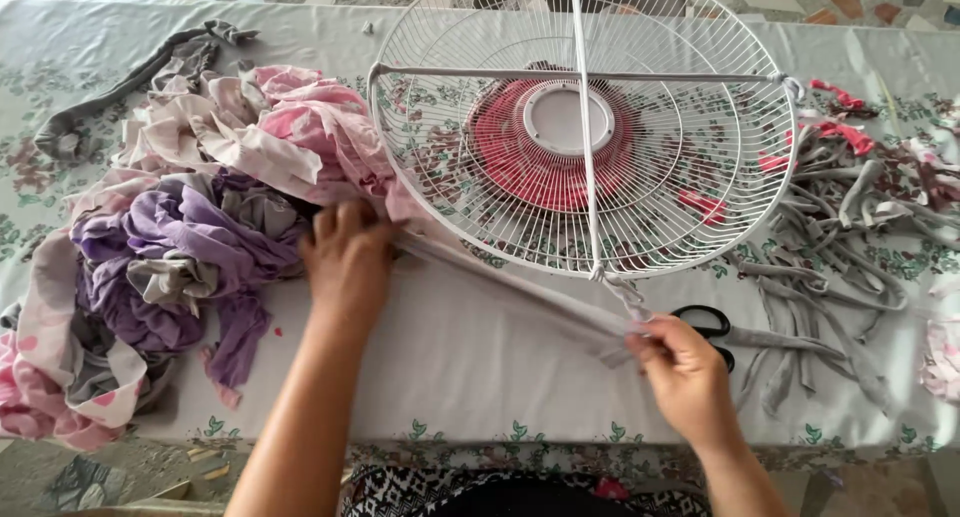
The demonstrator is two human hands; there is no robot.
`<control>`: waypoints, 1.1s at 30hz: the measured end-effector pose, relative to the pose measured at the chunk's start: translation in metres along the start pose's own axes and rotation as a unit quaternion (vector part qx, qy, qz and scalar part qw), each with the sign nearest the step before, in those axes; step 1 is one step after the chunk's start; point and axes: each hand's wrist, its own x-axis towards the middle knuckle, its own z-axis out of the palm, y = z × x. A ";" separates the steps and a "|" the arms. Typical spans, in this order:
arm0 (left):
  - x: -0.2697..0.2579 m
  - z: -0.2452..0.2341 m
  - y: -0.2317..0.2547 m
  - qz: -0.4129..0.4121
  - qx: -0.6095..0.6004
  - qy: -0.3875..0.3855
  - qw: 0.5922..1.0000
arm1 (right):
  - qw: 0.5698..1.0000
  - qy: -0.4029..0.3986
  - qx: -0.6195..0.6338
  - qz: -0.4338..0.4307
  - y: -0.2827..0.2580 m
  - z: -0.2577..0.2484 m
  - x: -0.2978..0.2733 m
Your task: Weaving and tying strips of recycled fabric through a fan guard to create a handmade rug.
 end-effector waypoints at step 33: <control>-0.020 -0.024 0.042 0.052 -0.156 0.185 0.969 | 0.961 -0.250 -0.086 -0.076 -0.134 0.098 0.077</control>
